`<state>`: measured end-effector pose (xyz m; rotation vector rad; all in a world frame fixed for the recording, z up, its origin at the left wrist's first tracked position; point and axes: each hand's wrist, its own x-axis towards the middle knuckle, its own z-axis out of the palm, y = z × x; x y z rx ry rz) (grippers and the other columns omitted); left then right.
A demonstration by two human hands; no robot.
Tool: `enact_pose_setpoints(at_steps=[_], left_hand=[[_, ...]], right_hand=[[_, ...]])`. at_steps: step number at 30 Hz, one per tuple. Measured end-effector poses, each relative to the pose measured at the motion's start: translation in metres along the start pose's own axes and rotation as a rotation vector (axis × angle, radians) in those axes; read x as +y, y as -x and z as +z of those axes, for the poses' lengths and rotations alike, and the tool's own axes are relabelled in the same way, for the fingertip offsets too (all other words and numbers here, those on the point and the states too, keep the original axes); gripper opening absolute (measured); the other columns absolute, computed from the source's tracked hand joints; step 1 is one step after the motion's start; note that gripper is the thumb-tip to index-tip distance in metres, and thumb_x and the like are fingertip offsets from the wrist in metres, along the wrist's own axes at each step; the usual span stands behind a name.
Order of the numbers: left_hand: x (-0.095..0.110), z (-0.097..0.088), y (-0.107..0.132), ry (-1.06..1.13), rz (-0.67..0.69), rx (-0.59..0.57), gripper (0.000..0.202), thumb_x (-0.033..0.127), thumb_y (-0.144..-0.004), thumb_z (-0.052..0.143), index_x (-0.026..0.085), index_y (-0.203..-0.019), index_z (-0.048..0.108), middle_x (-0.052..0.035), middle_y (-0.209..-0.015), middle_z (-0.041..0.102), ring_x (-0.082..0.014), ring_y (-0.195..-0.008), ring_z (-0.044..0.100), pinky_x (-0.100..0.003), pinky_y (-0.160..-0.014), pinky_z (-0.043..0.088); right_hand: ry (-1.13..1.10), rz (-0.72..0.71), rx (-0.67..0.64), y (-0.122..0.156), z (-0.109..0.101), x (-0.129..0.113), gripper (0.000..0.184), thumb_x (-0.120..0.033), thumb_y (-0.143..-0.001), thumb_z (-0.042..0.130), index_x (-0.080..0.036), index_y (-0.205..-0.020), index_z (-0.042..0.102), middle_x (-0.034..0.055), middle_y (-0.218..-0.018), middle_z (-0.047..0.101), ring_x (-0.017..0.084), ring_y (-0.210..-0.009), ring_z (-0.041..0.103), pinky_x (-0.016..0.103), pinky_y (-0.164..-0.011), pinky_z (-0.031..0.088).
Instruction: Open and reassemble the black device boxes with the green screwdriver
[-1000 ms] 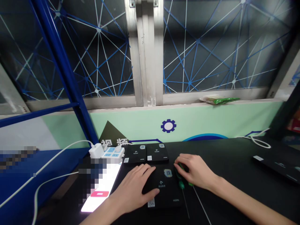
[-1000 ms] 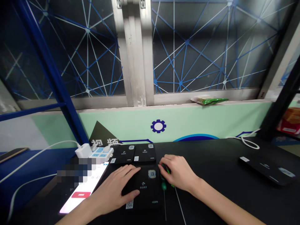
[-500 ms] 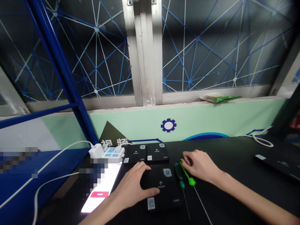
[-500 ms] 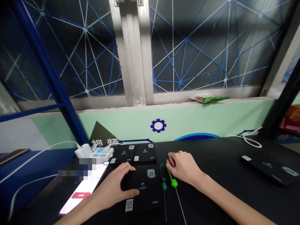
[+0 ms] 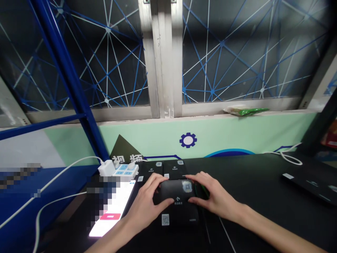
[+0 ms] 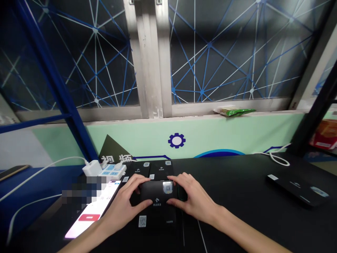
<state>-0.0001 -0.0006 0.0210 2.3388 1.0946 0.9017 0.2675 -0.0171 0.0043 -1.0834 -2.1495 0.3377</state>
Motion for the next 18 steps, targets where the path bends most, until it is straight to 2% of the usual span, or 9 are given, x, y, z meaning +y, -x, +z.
enact_pose_setpoints(at_steps=[3, 7, 10, 13, 18], left_hand=[[0.005, -0.002, 0.0, 0.065, -0.015, 0.079, 0.027, 0.035, -0.092, 0.06, 0.03, -0.119, 0.059, -0.0037, -0.117, 0.059, -0.0216, -0.094, 0.058, -0.037, -0.084, 0.049], [0.007, -0.003, -0.002, 0.379, -0.203, 0.145, 0.03, 0.044, -0.1, 0.046, 0.03, -0.121, 0.062, -0.004, -0.127, 0.06, -0.0247, -0.115, 0.054, -0.038, -0.098, 0.043], [0.002, -0.002, -0.003, 0.637, -0.337, 0.113, 0.04, 0.049, -0.103, 0.037, 0.028, -0.119, 0.067, -0.0037, -0.13, 0.062, -0.026, -0.123, 0.052, -0.038, -0.101, 0.042], [-0.003, -0.001, -0.004, 0.81, -0.4, 0.06, 0.043, 0.051, -0.102, 0.039, 0.024, -0.117, 0.07, -0.0058, -0.124, 0.067, -0.0275, -0.12, 0.055, -0.038, -0.099, 0.044], [-0.006, 0.001, -0.003, 0.874, -0.465, 0.037, 0.043, 0.051, -0.1, 0.045, 0.021, -0.112, 0.072, -0.0076, -0.12, 0.07, -0.0288, -0.118, 0.059, -0.04, -0.101, 0.042]], right_hand=[[-0.122, 0.018, 0.059, 0.0, 0.004, 0.0, 0.053, -0.034, -0.085, 0.073, -0.028, -0.134, 0.051, 0.0034, -0.096, 0.059, 0.02, -0.087, 0.057, 0.035, -0.078, 0.05], [-0.172, -0.045, 0.112, 0.0, 0.006, -0.001, 0.053, -0.028, -0.086, 0.072, -0.027, -0.135, 0.05, 0.002, -0.094, 0.056, 0.018, -0.083, 0.056, 0.033, -0.077, 0.051], [-0.169, -0.091, 0.159, 0.003, 0.008, -0.001, 0.051, -0.025, -0.087, 0.071, -0.026, -0.134, 0.05, 0.0019, -0.092, 0.055, 0.018, -0.08, 0.056, 0.033, -0.075, 0.052], [-0.151, -0.144, 0.217, 0.005, 0.009, -0.001, 0.046, -0.02, -0.089, 0.068, -0.024, -0.131, 0.05, 0.003, -0.092, 0.056, 0.018, -0.08, 0.057, 0.032, -0.073, 0.053], [-0.07, -0.321, 0.232, 0.009, 0.009, -0.003, 0.033, -0.015, -0.092, 0.063, -0.02, -0.123, 0.054, 0.008, -0.1, 0.062, 0.018, -0.087, 0.063, 0.029, -0.073, 0.055]])
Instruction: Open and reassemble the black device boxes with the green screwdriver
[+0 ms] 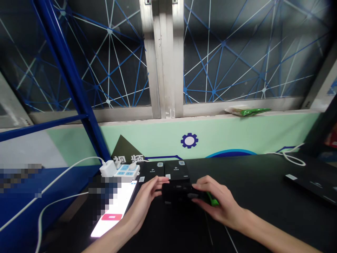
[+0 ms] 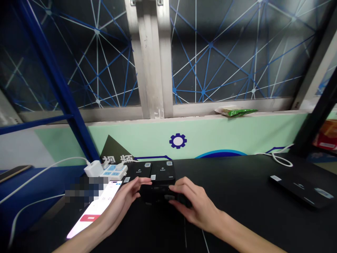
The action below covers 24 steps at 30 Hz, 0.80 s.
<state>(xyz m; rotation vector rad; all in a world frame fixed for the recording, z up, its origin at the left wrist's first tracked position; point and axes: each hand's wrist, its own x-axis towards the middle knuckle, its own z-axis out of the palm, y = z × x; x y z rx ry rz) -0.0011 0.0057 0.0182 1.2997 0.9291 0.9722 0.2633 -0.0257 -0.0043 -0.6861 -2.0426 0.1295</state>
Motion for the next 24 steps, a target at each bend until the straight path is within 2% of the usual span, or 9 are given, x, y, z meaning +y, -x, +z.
enact_pose_setpoints(at_steps=[3, 6, 12, 17, 22, 24], left_hand=[[-0.003, -0.001, -0.001, 0.012, -0.033, 0.013, 0.041, 0.051, -0.098, 0.049, 0.021, -0.112, 0.073, -0.0075, -0.122, 0.069, -0.0288, -0.121, 0.058, -0.042, -0.107, 0.038], [-0.003, -0.001, -0.001, 0.04, -0.041, -0.031, 0.041, 0.05, -0.099, 0.047, 0.02, -0.11, 0.073, -0.0074, -0.124, 0.068, -0.028, -0.125, 0.056, -0.043, -0.111, 0.037], [-0.003, 0.0, 0.002, -0.091, -0.049, -0.045, 0.043, 0.046, -0.102, 0.036, 0.025, -0.117, 0.07, -0.0028, -0.133, 0.063, -0.023, -0.133, 0.049, -0.044, -0.117, 0.031], [-0.009, -0.003, 0.001, -0.099, -0.009, -0.041, 0.04, 0.043, -0.103, 0.036, 0.027, -0.116, 0.07, -0.0013, -0.134, 0.062, -0.022, -0.134, 0.048, -0.046, -0.119, 0.026], [-0.014, -0.006, 0.0, -0.054, -0.006, -0.037, 0.038, 0.041, -0.103, 0.038, 0.026, -0.117, 0.07, -0.0015, -0.134, 0.062, -0.0221, -0.134, 0.048, -0.046, -0.119, 0.026], [-0.014, -0.006, 0.0, -0.046, 0.002, -0.043, 0.037, 0.04, -0.102, 0.039, 0.026, -0.117, 0.07, -0.0014, -0.134, 0.062, -0.0217, -0.134, 0.048, -0.045, -0.119, 0.026]], right_hand=[[0.109, -0.14, -0.042, 0.001, -0.003, -0.004, 0.026, -0.014, -0.093, 0.06, -0.017, -0.119, 0.056, 0.0124, -0.107, 0.067, 0.019, -0.09, 0.068, 0.03, -0.075, 0.056], [0.221, -0.249, -0.068, 0.001, -0.007, -0.009, 0.021, -0.015, -0.094, 0.059, -0.017, -0.114, 0.06, 0.0145, -0.109, 0.072, 0.021, -0.088, 0.071, 0.033, -0.076, 0.058], [0.246, -0.337, -0.289, 0.0, -0.01, -0.019, 0.02, -0.022, -0.091, 0.058, -0.02, -0.108, 0.068, 0.0128, -0.114, 0.074, 0.026, -0.088, 0.073, 0.037, -0.071, 0.059], [0.205, -0.347, -0.418, 0.0, 0.0, -0.023, 0.02, -0.026, -0.096, 0.052, -0.022, -0.101, 0.071, 0.009, -0.105, 0.077, 0.023, -0.086, 0.072, 0.033, -0.066, 0.056], [0.143, -0.303, -0.467, -0.001, 0.003, -0.022, 0.02, -0.027, -0.095, 0.053, -0.021, -0.1, 0.071, 0.0078, -0.105, 0.075, 0.022, -0.083, 0.069, 0.035, -0.066, 0.052], [0.113, -0.27, -0.443, -0.003, -0.001, -0.02, 0.017, -0.025, -0.092, 0.055, -0.021, -0.098, 0.071, 0.0071, -0.102, 0.075, 0.021, -0.08, 0.067, 0.034, -0.066, 0.05]])
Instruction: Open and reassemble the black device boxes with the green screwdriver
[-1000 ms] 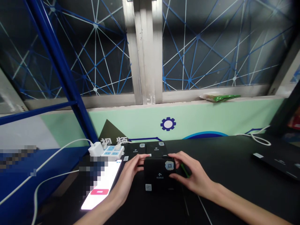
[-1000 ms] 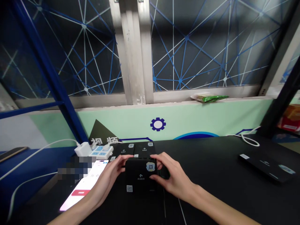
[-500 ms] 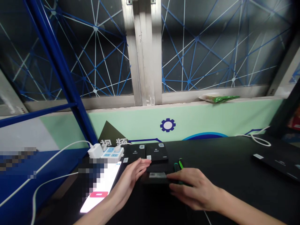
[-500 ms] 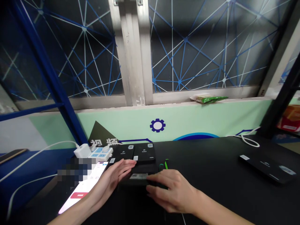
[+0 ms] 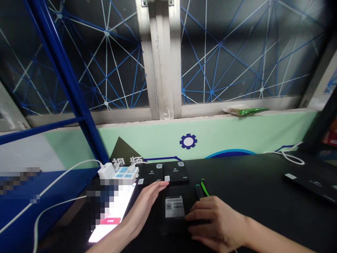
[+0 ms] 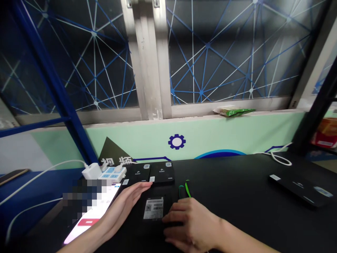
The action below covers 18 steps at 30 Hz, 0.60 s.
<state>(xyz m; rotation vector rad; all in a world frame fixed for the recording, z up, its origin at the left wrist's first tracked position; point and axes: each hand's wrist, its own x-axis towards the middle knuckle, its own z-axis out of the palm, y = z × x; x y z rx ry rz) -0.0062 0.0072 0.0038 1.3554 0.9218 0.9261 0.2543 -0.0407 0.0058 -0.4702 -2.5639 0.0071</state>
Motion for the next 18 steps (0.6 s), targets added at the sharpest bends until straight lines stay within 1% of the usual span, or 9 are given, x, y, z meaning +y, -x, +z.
enact_pose_setpoints(at_steps=[2, 3, 4, 5, 7, 10, 12, 14, 18], left_hand=[[0.001, 0.001, 0.0, -0.041, 0.015, 0.0, 0.036, 0.039, -0.102, 0.039, 0.027, -0.117, 0.07, -0.0012, -0.135, 0.062, -0.0221, -0.134, 0.048, -0.044, -0.118, 0.028], [0.003, 0.002, 0.0, -0.09, 0.021, 0.005, 0.036, 0.04, -0.102, 0.04, 0.028, -0.117, 0.07, -0.001, -0.135, 0.062, -0.0227, -0.134, 0.048, -0.045, -0.118, 0.028], [0.004, 0.002, 0.0, -0.162, 0.028, 0.017, 0.034, 0.04, -0.101, 0.041, 0.029, -0.116, 0.07, -0.0008, -0.134, 0.062, -0.0237, -0.134, 0.047, -0.046, -0.117, 0.03], [0.006, 0.003, 0.0, -0.249, 0.038, 0.024, 0.032, 0.041, -0.1, 0.043, 0.03, -0.116, 0.069, -0.0005, -0.133, 0.062, -0.0248, -0.133, 0.048, -0.047, -0.115, 0.031], [0.008, 0.005, 0.0, -0.442, 0.104, 0.027, 0.028, 0.041, -0.099, 0.048, 0.031, -0.115, 0.068, -0.0007, -0.13, 0.063, -0.0263, -0.129, 0.051, -0.048, -0.112, 0.036], [0.008, 0.006, 0.001, -0.72, 0.235, 0.017, 0.023, 0.036, -0.097, 0.051, 0.03, -0.115, 0.064, -0.0025, -0.125, 0.063, -0.027, -0.122, 0.055, -0.048, -0.106, 0.042], [0.006, 0.006, 0.003, -0.859, 0.285, 0.023, 0.023, 0.035, -0.097, 0.051, 0.029, -0.116, 0.062, -0.0035, -0.124, 0.062, -0.0272, -0.119, 0.055, -0.049, -0.103, 0.044], [0.004, 0.006, 0.004, -0.946, 0.327, 0.022, 0.023, 0.034, -0.097, 0.051, 0.028, -0.116, 0.061, -0.0041, -0.122, 0.062, -0.0272, -0.117, 0.056, -0.048, -0.102, 0.045], [0.003, 0.007, 0.005, -1.01, 0.363, 0.009, 0.022, 0.032, -0.098, 0.049, 0.027, -0.116, 0.061, -0.0048, -0.116, 0.063, -0.0269, -0.113, 0.058, -0.046, -0.098, 0.047]], right_hand=[[0.026, 0.091, 0.071, 0.001, -0.006, 0.006, 0.017, -0.021, -0.089, 0.054, -0.02, -0.091, 0.07, 0.007, -0.093, 0.074, 0.019, -0.072, 0.064, 0.032, -0.064, 0.046], [0.087, 0.18, 0.114, 0.002, -0.01, 0.01, 0.017, -0.018, -0.088, 0.052, -0.02, -0.086, 0.069, 0.0067, -0.083, 0.071, 0.018, -0.067, 0.061, 0.032, -0.061, 0.044], [0.173, 0.28, 0.143, 0.003, -0.014, 0.015, 0.018, -0.017, -0.086, 0.051, -0.02, -0.075, 0.066, 0.0052, -0.07, 0.066, 0.018, -0.061, 0.057, 0.031, -0.058, 0.04], [0.261, 0.395, 0.141, 0.003, -0.018, 0.021, 0.02, -0.018, -0.084, 0.052, -0.02, -0.067, 0.061, 0.004, -0.062, 0.061, 0.018, -0.058, 0.054, 0.031, -0.056, 0.036], [0.35, 0.622, 0.1, 0.005, -0.026, 0.032, 0.021, -0.02, -0.078, 0.056, -0.02, -0.057, 0.054, 0.0013, -0.056, 0.055, 0.016, -0.053, 0.05, 0.03, -0.053, 0.029], [0.326, 0.888, -0.031, 0.01, -0.033, 0.045, 0.03, -0.024, -0.071, 0.063, -0.02, -0.046, 0.048, 0.0006, -0.048, 0.05, 0.016, -0.048, 0.047, 0.029, -0.05, 0.024], [0.265, 0.978, -0.095, 0.015, -0.034, 0.051, 0.031, -0.027, -0.069, 0.067, -0.021, -0.045, 0.05, 0.0023, -0.05, 0.053, 0.018, -0.05, 0.05, 0.028, -0.049, 0.025], [0.196, 1.017, -0.119, 0.019, -0.033, 0.055, 0.031, -0.031, -0.068, 0.071, -0.021, -0.045, 0.053, 0.0034, -0.052, 0.056, 0.019, -0.049, 0.051, 0.028, -0.048, 0.026], [0.048, 1.055, -0.149, 0.021, -0.031, 0.056, 0.036, -0.035, -0.069, 0.073, -0.021, -0.042, 0.054, 0.0018, -0.047, 0.054, 0.015, -0.039, 0.046, 0.028, -0.044, 0.026]])
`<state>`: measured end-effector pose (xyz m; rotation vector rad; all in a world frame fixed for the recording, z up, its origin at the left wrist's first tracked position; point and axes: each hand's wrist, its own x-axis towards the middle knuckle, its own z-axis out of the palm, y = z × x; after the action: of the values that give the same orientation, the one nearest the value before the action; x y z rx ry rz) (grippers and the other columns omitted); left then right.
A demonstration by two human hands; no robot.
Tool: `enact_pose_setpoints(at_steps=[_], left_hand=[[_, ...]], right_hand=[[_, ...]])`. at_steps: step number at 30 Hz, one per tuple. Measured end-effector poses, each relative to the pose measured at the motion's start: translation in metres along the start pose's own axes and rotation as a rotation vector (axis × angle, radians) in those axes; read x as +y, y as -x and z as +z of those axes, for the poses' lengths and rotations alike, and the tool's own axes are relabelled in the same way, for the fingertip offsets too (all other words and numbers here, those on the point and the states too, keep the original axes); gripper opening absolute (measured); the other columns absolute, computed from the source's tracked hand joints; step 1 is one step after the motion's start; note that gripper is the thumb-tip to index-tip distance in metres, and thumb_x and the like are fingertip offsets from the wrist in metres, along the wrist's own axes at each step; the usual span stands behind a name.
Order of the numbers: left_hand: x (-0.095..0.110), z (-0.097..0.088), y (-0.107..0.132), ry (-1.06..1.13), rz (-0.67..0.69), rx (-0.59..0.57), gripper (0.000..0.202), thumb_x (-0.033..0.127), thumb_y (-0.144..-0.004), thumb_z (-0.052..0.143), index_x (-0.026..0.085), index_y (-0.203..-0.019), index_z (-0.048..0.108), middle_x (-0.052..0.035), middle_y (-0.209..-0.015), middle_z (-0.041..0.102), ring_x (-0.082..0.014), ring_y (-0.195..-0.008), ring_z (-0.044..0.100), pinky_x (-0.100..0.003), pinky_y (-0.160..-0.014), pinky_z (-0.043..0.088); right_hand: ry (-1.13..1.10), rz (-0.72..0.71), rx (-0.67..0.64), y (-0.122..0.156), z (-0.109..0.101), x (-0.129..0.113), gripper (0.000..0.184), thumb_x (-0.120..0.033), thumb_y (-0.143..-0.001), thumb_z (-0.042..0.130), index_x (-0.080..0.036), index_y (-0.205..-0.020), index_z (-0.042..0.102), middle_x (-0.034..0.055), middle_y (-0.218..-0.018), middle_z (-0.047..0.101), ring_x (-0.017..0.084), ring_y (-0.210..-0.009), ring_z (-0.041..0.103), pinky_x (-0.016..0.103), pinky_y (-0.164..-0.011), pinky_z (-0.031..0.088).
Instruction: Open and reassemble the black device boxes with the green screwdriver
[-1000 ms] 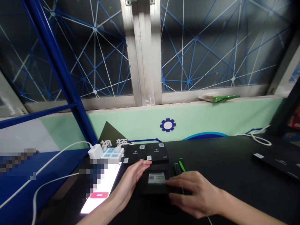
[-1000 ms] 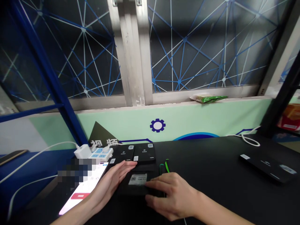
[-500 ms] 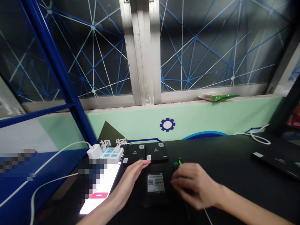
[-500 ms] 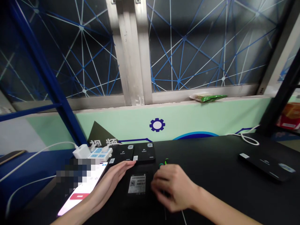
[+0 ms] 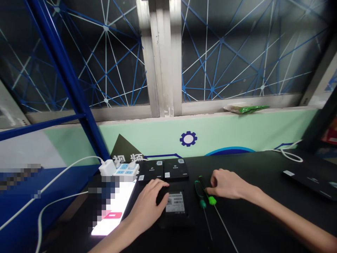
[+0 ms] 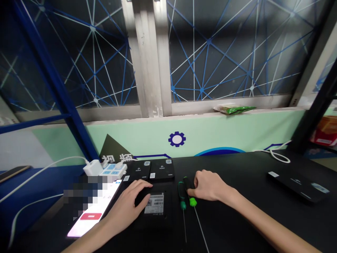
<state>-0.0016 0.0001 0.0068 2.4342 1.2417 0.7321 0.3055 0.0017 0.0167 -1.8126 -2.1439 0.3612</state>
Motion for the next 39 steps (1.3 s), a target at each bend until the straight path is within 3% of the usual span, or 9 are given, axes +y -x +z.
enact_pose_setpoints(at_steps=[6, 11, 15, 19, 23, 27, 30, 39], left_hand=[[0.001, 0.001, 0.0, -0.008, 0.005, -0.017, 0.025, 0.032, -0.099, 0.045, 0.027, -0.12, 0.059, -0.0055, -0.115, 0.063, -0.0263, -0.111, 0.059, -0.045, -0.096, 0.049], [-0.001, 0.003, 0.001, -0.001, 0.013, -0.009, 0.026, 0.034, -0.1, 0.044, 0.027, -0.121, 0.059, -0.0052, -0.116, 0.063, -0.0271, -0.113, 0.058, -0.046, -0.098, 0.048], [-0.002, 0.003, 0.002, -0.004, 0.013, -0.01, 0.027, 0.035, -0.1, 0.044, 0.027, -0.122, 0.059, -0.0049, -0.116, 0.063, -0.0263, -0.112, 0.058, -0.044, -0.095, 0.049], [-0.001, 0.004, 0.003, -0.01, 0.012, -0.005, 0.026, 0.033, -0.1, 0.045, 0.027, -0.121, 0.058, -0.0047, -0.115, 0.063, -0.0263, -0.11, 0.058, -0.043, -0.094, 0.048], [0.001, 0.005, 0.004, -0.028, 0.011, -0.003, 0.026, 0.032, -0.1, 0.043, 0.026, -0.121, 0.057, -0.0056, -0.115, 0.062, -0.0265, -0.108, 0.058, -0.043, -0.092, 0.048], [0.005, 0.007, 0.004, -0.049, 0.008, 0.015, 0.024, 0.03, -0.1, 0.043, 0.025, -0.118, 0.058, -0.0059, -0.113, 0.063, -0.027, -0.105, 0.058, -0.043, -0.09, 0.048], [0.006, 0.008, 0.004, -0.06, 0.016, 0.02, 0.023, 0.029, -0.1, 0.043, 0.024, -0.117, 0.058, -0.006, -0.111, 0.063, -0.0266, -0.105, 0.058, -0.044, -0.091, 0.047], [0.005, 0.012, 0.002, -0.076, 0.019, 0.021, 0.021, 0.026, -0.099, 0.042, 0.024, -0.115, 0.057, -0.0045, -0.111, 0.062, -0.0246, -0.105, 0.057, -0.04, -0.092, 0.045]], right_hand=[[-0.173, 0.044, -0.224, 0.0, 0.0, -0.007, 0.029, -0.029, -0.071, 0.064, -0.02, -0.043, 0.061, -0.0012, -0.041, 0.055, 0.011, -0.039, 0.044, 0.025, -0.044, 0.031], [-0.33, 0.052, -0.277, -0.004, 0.002, -0.001, 0.031, -0.026, -0.072, 0.06, -0.018, -0.042, 0.057, -0.0032, -0.035, 0.048, 0.008, -0.037, 0.034, 0.024, -0.042, 0.023], [-0.565, 0.016, -0.204, -0.008, 0.003, -0.002, 0.032, -0.027, -0.077, 0.056, -0.017, -0.046, 0.051, -0.004, -0.041, 0.048, 0.007, -0.04, 0.034, 0.022, -0.044, 0.023], [-1.003, -0.032, -0.034, -0.008, 0.014, -0.011, 0.031, -0.042, -0.088, 0.051, -0.019, -0.067, 0.047, -0.0058, -0.052, 0.05, 0.006, -0.039, 0.031, 0.019, -0.04, 0.02], [-1.28, -0.109, 0.138, -0.006, 0.026, -0.02, 0.024, -0.043, -0.089, 0.057, -0.02, -0.089, 0.051, -0.0022, -0.066, 0.059, 0.008, -0.043, 0.044, 0.019, -0.039, 0.032], [-1.279, -0.204, 0.303, -0.003, 0.031, -0.027, 0.027, -0.044, -0.09, 0.062, -0.02, -0.1, 0.053, 0.003, -0.08, 0.064, 0.014, -0.059, 0.057, 0.026, -0.051, 0.048], [-1.201, -0.264, 0.36, 0.002, 0.032, -0.031, 0.026, -0.043, -0.093, 0.06, -0.021, -0.103, 0.053, 0.0039, -0.085, 0.064, 0.015, -0.065, 0.059, 0.029, -0.059, 0.051], [-0.876, -0.412, 0.275, -0.006, 0.016, -0.051, 0.02, -0.038, -0.098, 0.051, -0.018, -0.103, 0.053, 0.001, -0.078, 0.056, 0.014, -0.064, 0.051, 0.027, -0.06, 0.044]])
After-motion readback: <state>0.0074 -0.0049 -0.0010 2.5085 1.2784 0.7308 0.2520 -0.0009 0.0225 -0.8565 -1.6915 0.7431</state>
